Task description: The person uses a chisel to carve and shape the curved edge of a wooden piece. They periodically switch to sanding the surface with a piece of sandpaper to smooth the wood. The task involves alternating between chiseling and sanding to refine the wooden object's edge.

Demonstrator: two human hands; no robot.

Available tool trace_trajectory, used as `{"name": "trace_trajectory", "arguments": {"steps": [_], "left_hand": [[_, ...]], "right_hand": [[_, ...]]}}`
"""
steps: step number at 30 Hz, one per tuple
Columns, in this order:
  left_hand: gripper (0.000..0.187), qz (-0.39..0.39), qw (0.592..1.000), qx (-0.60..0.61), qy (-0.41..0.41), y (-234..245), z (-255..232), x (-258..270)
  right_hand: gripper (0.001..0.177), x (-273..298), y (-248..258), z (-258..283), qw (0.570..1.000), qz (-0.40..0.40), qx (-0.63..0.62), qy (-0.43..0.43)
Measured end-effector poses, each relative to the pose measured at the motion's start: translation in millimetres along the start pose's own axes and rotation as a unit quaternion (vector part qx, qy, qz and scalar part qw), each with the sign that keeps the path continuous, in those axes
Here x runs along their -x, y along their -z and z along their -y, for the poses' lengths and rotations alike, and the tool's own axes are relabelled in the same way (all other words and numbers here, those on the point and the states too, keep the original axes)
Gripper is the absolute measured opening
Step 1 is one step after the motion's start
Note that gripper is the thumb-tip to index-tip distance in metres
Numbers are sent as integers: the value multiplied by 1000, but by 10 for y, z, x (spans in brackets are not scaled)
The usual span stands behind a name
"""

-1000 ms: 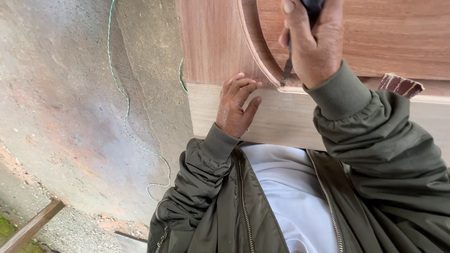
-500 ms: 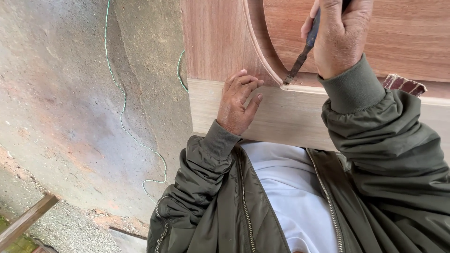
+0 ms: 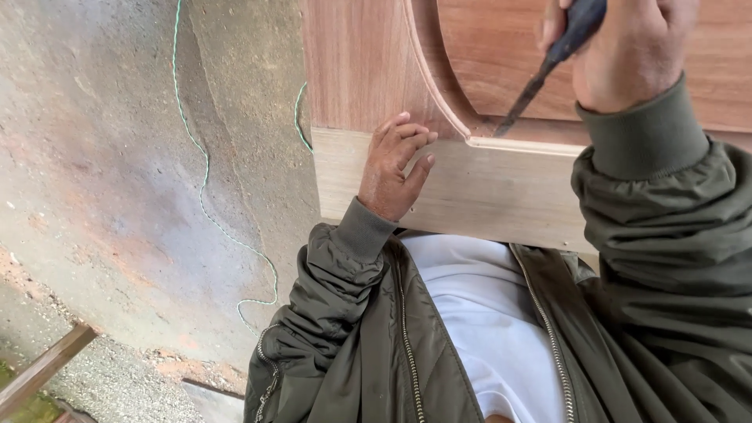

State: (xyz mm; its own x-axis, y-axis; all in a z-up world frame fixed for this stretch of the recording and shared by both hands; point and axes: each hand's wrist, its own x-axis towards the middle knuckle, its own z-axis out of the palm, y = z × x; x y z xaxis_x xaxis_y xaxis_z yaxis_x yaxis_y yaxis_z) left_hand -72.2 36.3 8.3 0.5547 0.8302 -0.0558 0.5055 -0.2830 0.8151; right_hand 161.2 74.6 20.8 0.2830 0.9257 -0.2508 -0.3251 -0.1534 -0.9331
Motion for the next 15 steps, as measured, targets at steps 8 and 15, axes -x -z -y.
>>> {"name": "trace_trajectory", "arguments": {"steps": [8, 15], "left_hand": [[18, 10, 1000, 5, 1, 29, -28, -33], [18, -5, 1000, 13, -7, 21, -38, -36]], "right_hand": [[30, 5, -257, -83, 998, 5, 48, 48], [11, 95, -475, -77, 991, 25, 27, 129]]}}
